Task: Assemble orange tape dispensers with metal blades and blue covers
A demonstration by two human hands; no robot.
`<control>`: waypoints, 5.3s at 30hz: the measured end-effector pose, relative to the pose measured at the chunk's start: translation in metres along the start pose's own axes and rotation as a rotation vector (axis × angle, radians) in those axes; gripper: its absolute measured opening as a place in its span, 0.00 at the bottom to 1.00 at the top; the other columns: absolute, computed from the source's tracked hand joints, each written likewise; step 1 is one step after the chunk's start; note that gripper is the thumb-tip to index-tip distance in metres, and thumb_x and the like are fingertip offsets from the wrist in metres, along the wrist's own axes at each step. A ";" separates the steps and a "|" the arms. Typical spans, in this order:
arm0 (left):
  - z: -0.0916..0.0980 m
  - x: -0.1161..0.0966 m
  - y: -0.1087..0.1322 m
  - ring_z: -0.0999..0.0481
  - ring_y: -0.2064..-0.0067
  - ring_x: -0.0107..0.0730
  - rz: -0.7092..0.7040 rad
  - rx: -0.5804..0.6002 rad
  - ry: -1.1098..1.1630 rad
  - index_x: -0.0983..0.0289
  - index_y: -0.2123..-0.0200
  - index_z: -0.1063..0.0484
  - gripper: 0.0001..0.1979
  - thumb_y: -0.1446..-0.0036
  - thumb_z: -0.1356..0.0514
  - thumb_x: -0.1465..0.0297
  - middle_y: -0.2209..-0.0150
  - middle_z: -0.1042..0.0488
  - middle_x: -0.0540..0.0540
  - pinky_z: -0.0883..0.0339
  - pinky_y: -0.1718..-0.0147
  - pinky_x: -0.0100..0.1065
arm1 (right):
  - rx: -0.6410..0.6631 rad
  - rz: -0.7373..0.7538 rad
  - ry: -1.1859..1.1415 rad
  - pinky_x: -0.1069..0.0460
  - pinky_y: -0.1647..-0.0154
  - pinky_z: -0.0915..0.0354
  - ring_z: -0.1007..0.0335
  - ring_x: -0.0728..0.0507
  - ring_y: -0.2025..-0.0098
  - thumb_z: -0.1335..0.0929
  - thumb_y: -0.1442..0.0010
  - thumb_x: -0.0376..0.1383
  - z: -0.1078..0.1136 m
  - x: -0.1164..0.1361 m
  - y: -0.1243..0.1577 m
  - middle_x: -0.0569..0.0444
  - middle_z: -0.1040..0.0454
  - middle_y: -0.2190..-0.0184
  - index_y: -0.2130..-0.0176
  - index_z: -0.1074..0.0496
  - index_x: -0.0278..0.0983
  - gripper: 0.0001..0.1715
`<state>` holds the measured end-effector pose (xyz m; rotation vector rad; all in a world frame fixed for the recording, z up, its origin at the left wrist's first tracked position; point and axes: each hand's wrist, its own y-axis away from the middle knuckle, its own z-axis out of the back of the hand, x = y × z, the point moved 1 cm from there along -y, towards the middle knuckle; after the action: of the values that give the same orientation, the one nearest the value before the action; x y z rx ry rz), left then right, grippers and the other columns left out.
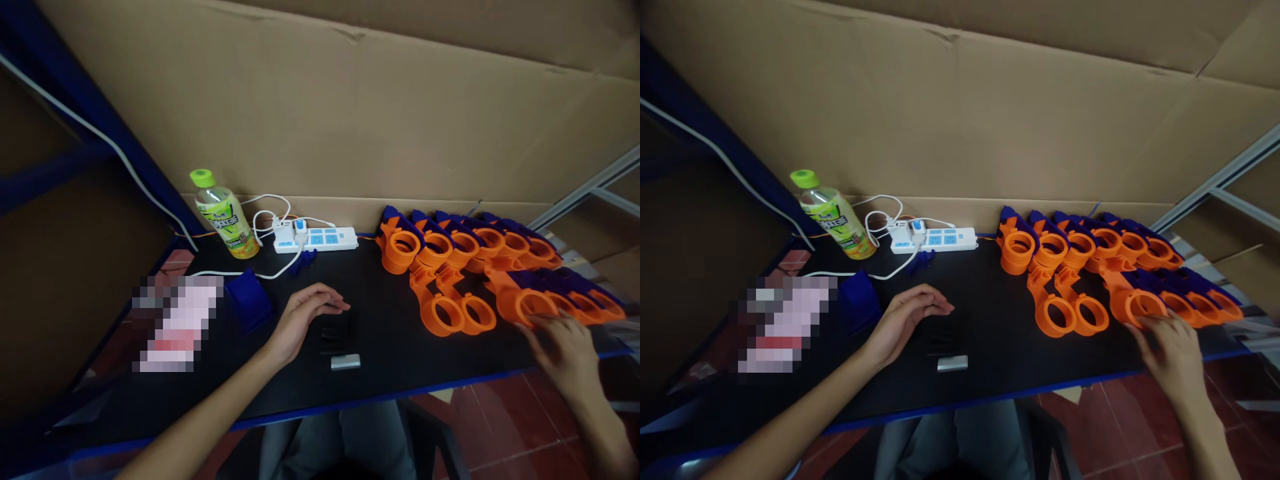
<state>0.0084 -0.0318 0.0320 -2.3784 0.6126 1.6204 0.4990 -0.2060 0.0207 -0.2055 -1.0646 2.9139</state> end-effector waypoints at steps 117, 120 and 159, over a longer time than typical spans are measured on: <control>0.007 -0.006 0.003 0.34 0.81 0.24 0.022 -0.086 -0.099 0.63 0.66 0.30 0.14 0.50 0.31 0.64 0.79 0.33 0.44 0.37 0.79 0.28 | 0.949 -0.108 -1.517 0.56 0.76 0.49 0.48 0.53 0.75 0.31 0.35 0.51 -0.044 0.283 -0.168 0.61 0.39 0.72 0.63 0.32 0.36 0.20; 0.008 -0.010 0.003 0.36 0.80 0.23 0.048 -0.028 -0.159 0.62 0.67 0.32 0.13 0.49 0.32 0.64 0.78 0.34 0.43 0.40 0.79 0.27 | 0.923 -0.020 -1.459 0.55 0.69 0.44 0.43 0.52 0.71 0.31 0.35 0.49 -0.046 0.279 -0.169 0.59 0.35 0.71 0.65 0.32 0.35 0.19; 0.017 -0.004 -0.008 0.34 0.78 0.25 0.082 -0.261 -0.063 0.62 0.66 0.30 0.08 0.48 0.34 0.67 0.80 0.34 0.43 0.38 0.74 0.29 | 1.076 0.124 -1.223 0.52 0.62 0.36 0.32 0.47 0.63 0.26 0.41 0.48 -0.071 0.270 -0.166 0.53 0.24 0.60 0.54 0.23 0.38 0.20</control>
<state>-0.0037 -0.0172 0.0292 -2.4977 0.5210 1.9078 0.2391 -0.0131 0.0434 1.6409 0.7588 3.0383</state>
